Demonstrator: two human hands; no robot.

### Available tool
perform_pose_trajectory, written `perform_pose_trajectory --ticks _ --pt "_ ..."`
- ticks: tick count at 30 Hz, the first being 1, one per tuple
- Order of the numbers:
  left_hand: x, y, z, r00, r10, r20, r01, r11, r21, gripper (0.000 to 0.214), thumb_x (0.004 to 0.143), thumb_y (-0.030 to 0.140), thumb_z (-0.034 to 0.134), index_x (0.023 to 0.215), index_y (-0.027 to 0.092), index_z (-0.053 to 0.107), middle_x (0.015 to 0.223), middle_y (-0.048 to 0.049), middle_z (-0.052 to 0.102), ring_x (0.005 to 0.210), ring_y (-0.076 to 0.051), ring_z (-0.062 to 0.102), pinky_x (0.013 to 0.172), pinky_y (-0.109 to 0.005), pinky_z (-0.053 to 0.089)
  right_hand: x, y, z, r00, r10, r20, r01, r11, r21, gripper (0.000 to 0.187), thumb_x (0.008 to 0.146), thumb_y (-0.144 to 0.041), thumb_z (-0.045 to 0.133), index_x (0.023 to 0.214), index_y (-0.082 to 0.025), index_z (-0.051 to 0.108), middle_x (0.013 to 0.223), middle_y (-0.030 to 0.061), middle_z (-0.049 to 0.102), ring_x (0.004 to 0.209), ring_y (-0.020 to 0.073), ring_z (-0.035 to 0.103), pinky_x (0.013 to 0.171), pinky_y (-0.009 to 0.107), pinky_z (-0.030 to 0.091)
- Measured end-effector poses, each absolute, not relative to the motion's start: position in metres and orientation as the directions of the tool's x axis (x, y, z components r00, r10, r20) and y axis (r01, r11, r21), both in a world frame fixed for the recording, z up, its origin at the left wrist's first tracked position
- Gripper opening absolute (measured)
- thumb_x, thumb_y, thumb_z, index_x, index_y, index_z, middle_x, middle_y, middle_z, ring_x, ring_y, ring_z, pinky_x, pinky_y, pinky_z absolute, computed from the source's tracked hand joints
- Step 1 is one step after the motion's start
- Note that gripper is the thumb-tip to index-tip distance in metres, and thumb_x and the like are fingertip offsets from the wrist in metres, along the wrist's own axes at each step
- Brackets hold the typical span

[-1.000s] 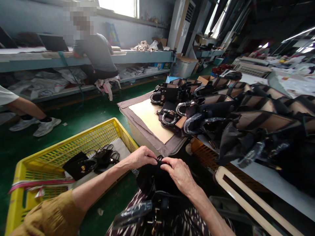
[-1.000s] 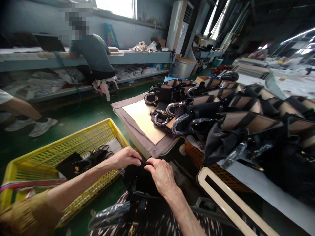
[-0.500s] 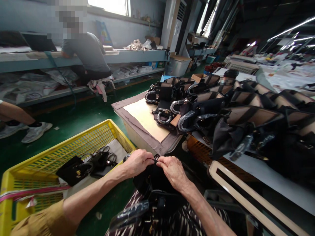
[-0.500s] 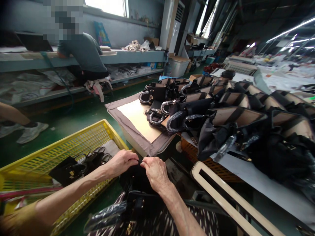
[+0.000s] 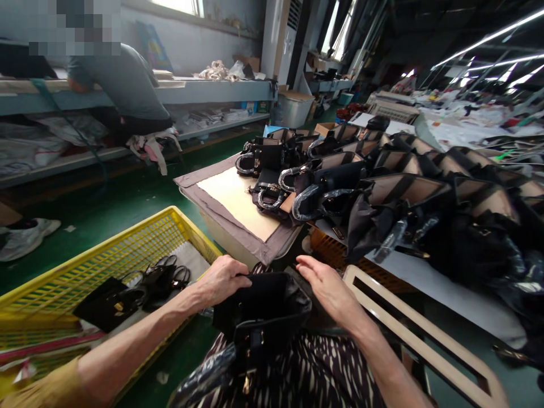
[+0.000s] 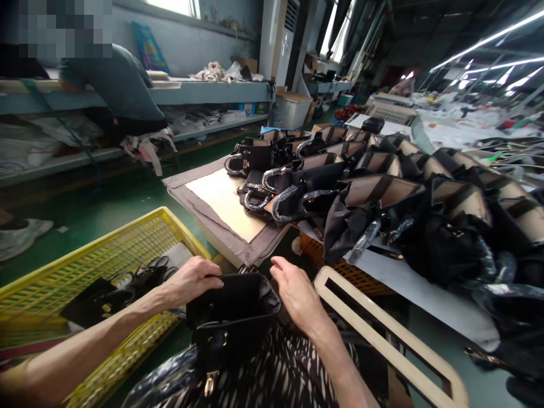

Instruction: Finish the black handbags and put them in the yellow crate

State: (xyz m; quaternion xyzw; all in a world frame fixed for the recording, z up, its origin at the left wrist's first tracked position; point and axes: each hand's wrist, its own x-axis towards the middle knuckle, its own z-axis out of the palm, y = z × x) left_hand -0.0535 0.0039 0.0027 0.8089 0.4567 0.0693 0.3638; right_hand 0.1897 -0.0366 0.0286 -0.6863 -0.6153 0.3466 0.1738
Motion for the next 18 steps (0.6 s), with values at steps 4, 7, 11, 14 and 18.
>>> perform_pose_trajectory --ticks 4,7,11,14,18 --pt "-0.051 0.000 0.010 0.552 0.801 -0.229 0.706 -0.303 0.640 0.027 0.074 0.030 0.051 0.052 0.015 0.046 0.049 0.0041 0.032 0.049 -0.008 0.030 0.048 -0.020 0.020 0.208 -0.065 0.021 0.189 0.915 -0.357 0.617 -0.393 -0.681 0.049 0.079 -0.048 0.045 0.118 -0.018 0.050 0.115 0.0100 0.060 0.103 0.0223 0.056 0.090 0.034 0.039" --pt "-0.046 -0.003 0.012 0.541 0.806 -0.240 0.725 -0.303 0.619 0.026 0.075 0.029 0.051 0.054 0.015 0.045 0.050 0.0038 0.033 0.050 -0.008 0.030 0.049 -0.020 0.020 0.197 -0.089 0.016 0.258 0.840 -0.477 0.536 -0.535 -0.653 0.062 0.074 -0.055 0.049 0.123 -0.019 0.042 0.117 0.0126 0.058 0.072 0.0184 0.065 0.078 0.033 0.045" --pt "-0.042 -0.008 0.018 0.514 0.824 -0.238 0.731 -0.276 0.625 0.023 0.075 0.029 0.050 0.057 0.016 0.045 0.051 0.0041 0.035 0.050 -0.008 0.032 0.048 -0.020 0.020 0.177 -0.101 0.012 0.143 0.783 -0.606 0.261 -0.620 -0.740 0.078 0.071 -0.059 0.050 0.132 -0.018 0.022 0.124 0.0167 0.049 0.045 0.0110 0.059 0.043 0.027 0.041" --pt "-0.039 -0.014 0.029 0.489 0.838 -0.242 0.737 -0.249 0.628 0.020 0.073 0.029 0.051 0.059 0.016 0.046 0.052 0.0044 0.036 0.050 -0.008 0.033 0.048 -0.020 0.021 0.169 -0.096 0.015 0.079 0.752 -0.654 0.091 -0.659 -0.747 0.079 0.069 -0.058 0.054 0.131 -0.023 0.020 0.116 0.0133 0.054 0.055 0.0139 0.062 0.039 0.022 0.037" --pt "-0.034 -0.026 0.046 0.443 0.848 -0.291 0.792 -0.217 0.571 0.019 0.070 0.027 0.052 0.057 0.017 0.044 0.051 0.0044 0.038 0.049 -0.008 0.032 0.048 -0.020 0.021 0.161 -0.092 0.015 0.066 0.751 -0.657 0.095 -0.660 -0.745 0.066 0.072 -0.054 0.053 0.125 -0.023 0.028 0.098 0.0078 0.061 0.064 0.0161 0.062 0.044 0.021 0.040"
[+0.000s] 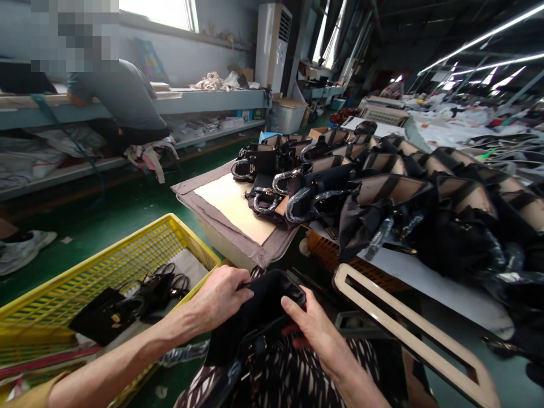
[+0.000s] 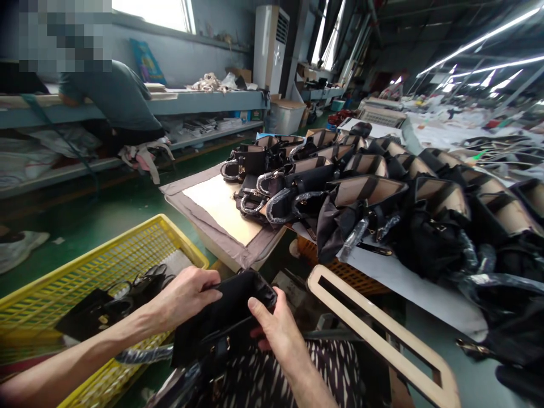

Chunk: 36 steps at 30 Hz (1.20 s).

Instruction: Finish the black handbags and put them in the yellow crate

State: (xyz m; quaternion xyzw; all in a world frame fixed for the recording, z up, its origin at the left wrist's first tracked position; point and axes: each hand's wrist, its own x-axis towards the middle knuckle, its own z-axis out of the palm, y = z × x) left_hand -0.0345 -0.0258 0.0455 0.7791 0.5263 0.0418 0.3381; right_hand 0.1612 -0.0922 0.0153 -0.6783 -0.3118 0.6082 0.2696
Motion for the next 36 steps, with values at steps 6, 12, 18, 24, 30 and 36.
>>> perform_pose_trajectory --ticks 6,12,18,24,30,36 --pt "-0.046 -0.035 0.056 0.490 0.805 -0.334 0.807 -0.273 0.524 0.011 0.068 0.022 0.050 0.079 0.021 0.052 0.060 0.0035 0.049 0.057 -0.012 0.044 0.051 -0.021 0.026 0.173 -0.084 0.009 0.013 0.783 -0.623 0.182 -0.614 -0.768 0.038 0.066 -0.018 0.040 0.103 -0.014 0.050 0.059 -0.0017 0.057 0.046 0.0110 0.053 0.040 0.018 0.030" --pt "-0.050 -0.025 0.071 0.629 0.670 -0.393 0.775 -0.506 0.378 0.042 0.061 0.012 0.043 0.099 0.025 0.053 0.079 -0.0019 0.062 0.077 -0.020 0.058 0.061 -0.025 0.038 0.205 -0.042 0.026 -0.162 0.835 -0.526 0.303 -0.466 -0.832 0.037 0.057 -0.015 0.041 0.089 -0.015 0.060 0.054 -0.0054 0.052 0.044 0.0066 0.045 0.041 0.017 0.030" --pt "-0.020 -0.004 0.051 0.603 0.752 -0.267 0.787 -0.507 0.351 0.042 0.063 0.015 0.045 0.104 0.021 0.051 0.098 -0.0051 0.063 0.089 -0.022 0.060 0.070 -0.026 0.044 0.207 -0.016 0.027 -0.286 0.788 -0.545 0.381 -0.428 -0.820 0.035 0.056 -0.015 0.041 0.083 -0.014 0.064 0.053 -0.0043 0.053 0.043 0.0062 0.044 0.041 0.017 0.030" --pt "0.019 0.034 0.042 0.680 0.680 -0.275 0.728 -0.583 0.361 0.022 0.066 0.028 0.057 0.086 0.023 0.063 0.075 -0.0014 0.064 0.074 -0.021 0.060 0.056 -0.024 0.039 0.204 0.009 0.036 -0.407 0.748 -0.525 0.407 -0.366 -0.837 0.035 0.058 -0.015 0.043 0.083 -0.015 0.066 0.053 -0.0052 0.052 0.046 0.0062 0.043 0.044 0.016 0.032" --pt "0.027 0.039 0.050 0.652 0.696 -0.300 0.749 -0.533 0.393 0.023 0.065 0.039 0.063 0.078 0.021 0.068 0.061 -0.0002 0.060 0.059 -0.016 0.054 0.047 -0.022 0.030 0.209 0.021 0.034 -0.472 0.714 -0.518 0.441 -0.318 -0.839 0.029 0.058 -0.015 0.045 0.078 -0.014 0.067 0.051 -0.0059 0.047 0.047 0.0057 0.039 0.042 0.015 0.027" --pt "0.023 0.028 0.035 0.612 0.717 -0.334 0.777 -0.466 0.423 0.019 0.067 0.035 0.061 0.074 0.019 0.069 0.056 -0.0002 0.056 0.056 -0.014 0.049 0.047 -0.022 0.027 0.207 0.008 0.019 -0.489 0.701 -0.518 0.435 -0.319 -0.842 0.028 0.061 -0.015 0.044 0.079 -0.015 0.066 0.053 -0.0058 0.047 0.048 0.0057 0.038 0.042 0.016 0.024"
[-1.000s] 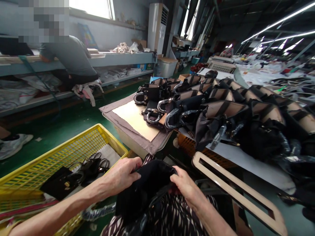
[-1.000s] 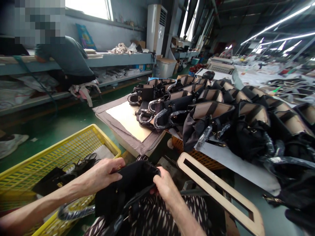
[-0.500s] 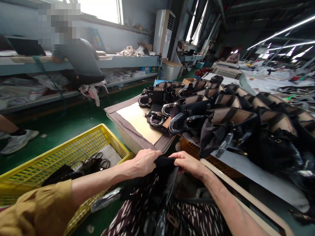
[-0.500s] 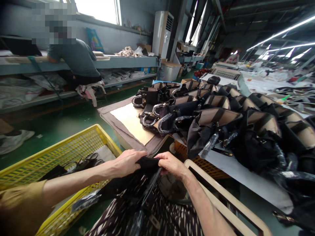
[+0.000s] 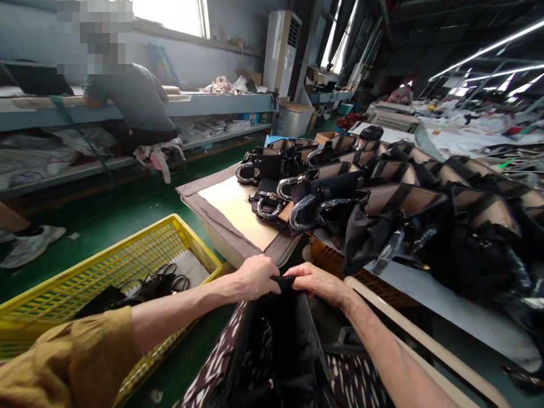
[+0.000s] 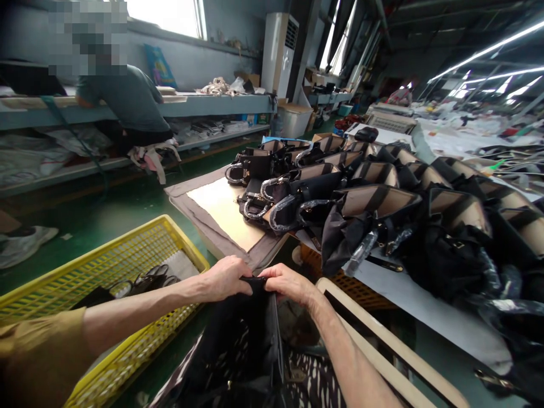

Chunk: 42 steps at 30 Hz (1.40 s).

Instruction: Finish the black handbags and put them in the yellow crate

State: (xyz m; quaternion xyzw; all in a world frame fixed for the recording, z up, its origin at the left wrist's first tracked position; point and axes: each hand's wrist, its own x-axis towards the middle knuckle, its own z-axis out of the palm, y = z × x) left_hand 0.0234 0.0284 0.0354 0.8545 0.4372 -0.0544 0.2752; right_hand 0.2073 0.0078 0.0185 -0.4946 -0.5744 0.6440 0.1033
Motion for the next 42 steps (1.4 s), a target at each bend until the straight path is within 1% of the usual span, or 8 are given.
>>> perform_pose_trajectory --ticks 5,10,15,19,27,32,35,42 --pt "0.025 0.029 0.023 0.569 0.755 -0.325 0.802 -0.423 0.421 0.019 0.065 0.035 0.060 0.072 0.020 0.068 0.057 0.0009 0.056 0.055 -0.013 0.048 0.047 -0.021 0.026 0.203 -0.005 0.006 -0.480 0.746 -0.462 0.395 -0.286 -0.873 0.024 0.066 -0.016 0.046 0.082 -0.016 0.065 0.055 -0.0061 0.046 0.050 0.0063 0.038 0.046 0.017 0.027" --pt "0.027 0.030 0.021 0.588 0.717 -0.374 0.801 -0.454 0.389 0.018 0.064 0.036 0.060 0.073 0.022 0.068 0.058 0.0013 0.057 0.056 -0.013 0.049 0.047 -0.022 0.026 0.198 -0.021 -0.002 -0.414 0.822 -0.391 0.373 -0.238 -0.897 0.025 0.072 -0.023 0.050 0.090 -0.018 0.067 0.067 -0.0040 0.058 0.062 0.0099 0.047 0.058 0.020 0.034" --pt "0.028 0.030 0.021 0.644 0.682 -0.347 0.762 -0.530 0.373 0.017 0.068 0.037 0.058 0.070 0.022 0.066 0.055 0.0015 0.054 0.056 -0.013 0.050 0.047 -0.021 0.026 0.191 -0.034 -0.002 -0.211 0.949 -0.234 0.573 -0.074 -0.817 0.027 0.075 -0.026 0.051 0.095 -0.025 0.068 0.080 -0.0024 0.068 0.075 0.0154 0.057 0.067 0.023 0.037" --pt "0.031 0.029 0.023 0.667 0.669 -0.329 0.743 -0.561 0.366 0.021 0.071 0.040 0.057 0.070 0.021 0.066 0.056 0.0002 0.055 0.057 -0.014 0.051 0.048 -0.021 0.027 0.188 -0.040 -0.003 -0.133 0.977 -0.165 0.663 -0.036 -0.748 0.027 0.079 -0.029 0.048 0.098 -0.030 0.067 0.085 -0.0005 0.071 0.077 0.0162 0.061 0.065 0.023 0.038" --pt "0.033 0.029 0.024 0.683 0.650 -0.333 0.729 -0.580 0.364 0.025 0.075 0.039 0.054 0.069 0.019 0.066 0.058 -0.0016 0.059 0.057 -0.014 0.053 0.049 -0.021 0.030 0.185 -0.035 -0.003 -0.126 0.977 -0.171 0.756 -0.017 -0.654 0.026 0.082 -0.030 0.046 0.094 -0.031 0.069 0.082 0.0030 0.071 0.077 0.0176 0.062 0.066 0.026 0.036" --pt "0.031 0.031 0.020 0.726 0.614 -0.311 0.688 -0.658 0.306 0.030 0.081 0.039 0.048 0.069 0.017 0.065 0.062 -0.0047 0.062 0.064 -0.017 0.059 0.053 -0.021 0.035 0.186 -0.031 -0.002 -0.184 0.963 -0.196 0.706 -0.009 -0.708 0.027 0.081 -0.027 0.046 0.094 -0.028 0.069 0.087 0.0021 0.071 0.081 0.0172 0.061 0.068 0.025 0.036" --pt "0.032 0.030 0.021 0.759 0.574 -0.309 0.648 -0.715 0.262 0.027 0.083 0.030 0.044 0.073 0.017 0.065 0.069 -0.0074 0.065 0.068 -0.020 0.061 0.055 -0.023 0.038 0.190 -0.031 -0.002 -0.234 0.948 -0.216 0.657 -0.010 -0.754 0.027 0.081 -0.028 0.045 0.096 -0.026 0.068 0.087 0.0004 0.070 0.080 0.0163 0.060 0.067 0.024 0.037" --pt "0.037 0.035 0.017 0.778 0.544 -0.314 0.624 -0.726 0.290 0.024 0.080 0.024 0.045 0.069 0.017 0.064 0.065 -0.0047 0.063 0.064 -0.016 0.059 0.052 -0.021 0.034 0.200 -0.023 -0.005 -0.322 0.898 -0.298 0.561 -0.073 -0.825 0.032 0.081 -0.030 0.044 0.100 -0.018 0.067 0.081 -0.0016 0.069 0.078 0.0167 0.059 0.070 0.025 0.040"
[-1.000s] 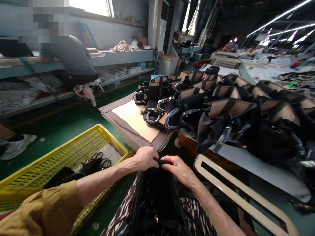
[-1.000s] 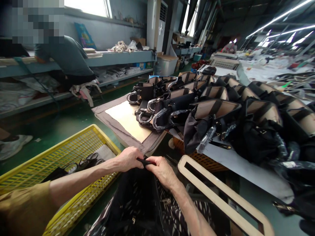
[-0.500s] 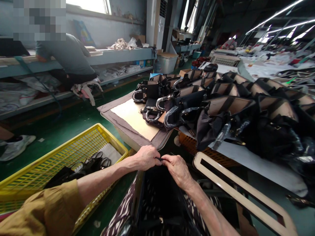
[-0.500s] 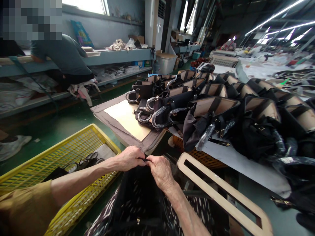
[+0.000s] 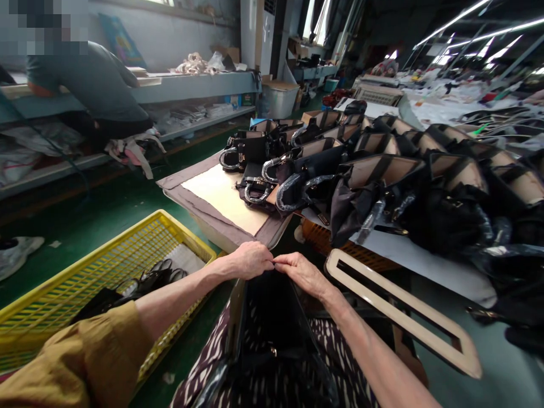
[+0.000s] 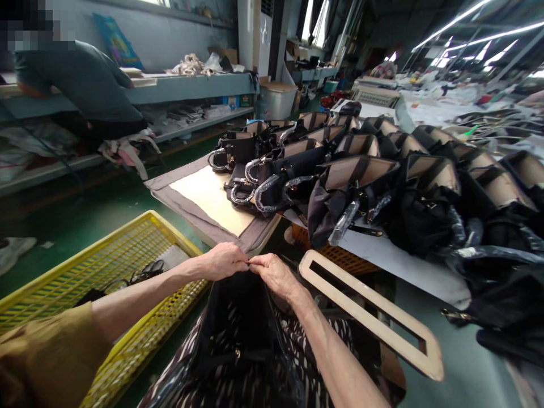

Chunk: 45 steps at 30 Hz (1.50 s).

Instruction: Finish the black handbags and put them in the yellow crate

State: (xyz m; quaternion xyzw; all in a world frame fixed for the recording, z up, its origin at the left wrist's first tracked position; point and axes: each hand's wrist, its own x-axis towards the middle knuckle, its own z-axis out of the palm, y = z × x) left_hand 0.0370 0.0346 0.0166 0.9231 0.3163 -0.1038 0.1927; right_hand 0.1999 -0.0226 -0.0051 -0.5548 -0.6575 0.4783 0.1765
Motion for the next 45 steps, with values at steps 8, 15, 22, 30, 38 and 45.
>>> perform_pose_trajectory --ticks 8,15,22,30,38,45 --pt "0.026 0.043 0.004 0.750 0.612 -0.251 0.659 -0.660 0.360 0.027 0.080 0.031 0.046 0.065 0.018 0.064 0.061 -0.0027 0.061 0.062 -0.015 0.056 0.052 -0.022 0.032 0.213 -0.069 -0.008 -0.121 0.914 -0.388 0.536 -0.268 -0.800 0.043 0.087 -0.041 0.036 0.117 -0.019 0.056 0.107 0.0066 0.065 0.095 0.0207 0.058 0.085 0.033 0.040" --pt "0.028 0.044 0.002 0.722 0.644 -0.252 0.684 -0.611 0.399 0.027 0.079 0.033 0.048 0.063 0.017 0.063 0.057 -0.0014 0.057 0.060 -0.013 0.053 0.053 -0.020 0.032 0.208 -0.130 -0.005 0.168 0.871 -0.462 0.590 -0.464 -0.660 0.049 0.077 -0.046 0.052 0.118 -0.019 0.053 0.123 0.0092 0.055 0.114 0.0254 0.048 0.097 0.036 0.034" --pt "0.030 0.042 -0.001 0.728 0.644 -0.238 0.677 -0.615 0.404 0.028 0.078 0.033 0.046 0.060 0.016 0.060 0.054 -0.0004 0.051 0.055 -0.011 0.045 0.052 -0.020 0.028 0.194 -0.135 -0.011 0.319 0.921 -0.225 0.714 -0.389 -0.582 0.027 0.086 -0.036 0.040 0.093 -0.021 0.061 0.101 0.0069 0.060 0.090 0.0213 0.058 0.080 0.031 0.043" --pt "0.022 0.051 -0.004 0.739 0.616 -0.271 0.646 -0.536 0.543 0.029 0.074 0.033 0.046 0.053 0.015 0.051 0.048 0.0029 0.032 0.050 -0.009 0.034 0.047 -0.019 0.025 0.197 -0.129 -0.024 0.232 0.972 -0.043 0.799 -0.215 -0.561 0.037 0.092 -0.036 0.028 0.065 -0.021 0.049 0.075 0.0033 0.050 0.063 0.0137 0.052 0.061 0.026 0.036" --pt "0.016 0.058 -0.012 0.753 0.599 -0.273 0.615 -0.493 0.615 0.029 0.073 0.034 0.046 0.051 0.015 0.045 0.049 0.0039 0.027 0.050 -0.009 0.030 0.048 -0.022 0.022 0.205 -0.120 -0.025 0.180 0.982 -0.049 0.810 -0.176 -0.559 0.037 0.092 -0.036 0.031 0.063 -0.020 0.048 0.074 0.0025 0.051 0.063 0.0129 0.050 0.062 0.025 0.035" --pt "0.018 0.054 -0.008 0.754 0.598 -0.272 0.617 -0.503 0.605 0.028 0.073 0.032 0.046 0.051 0.015 0.044 0.049 0.0034 0.030 0.051 -0.009 0.033 0.049 -0.021 0.024 0.197 -0.103 -0.022 0.131 0.991 0.002 0.968 -0.128 -0.217 0.027 0.089 -0.033 0.040 0.076 -0.021 0.060 0.079 0.0066 0.062 0.080 0.0213 0.056 0.071 0.031 0.035"
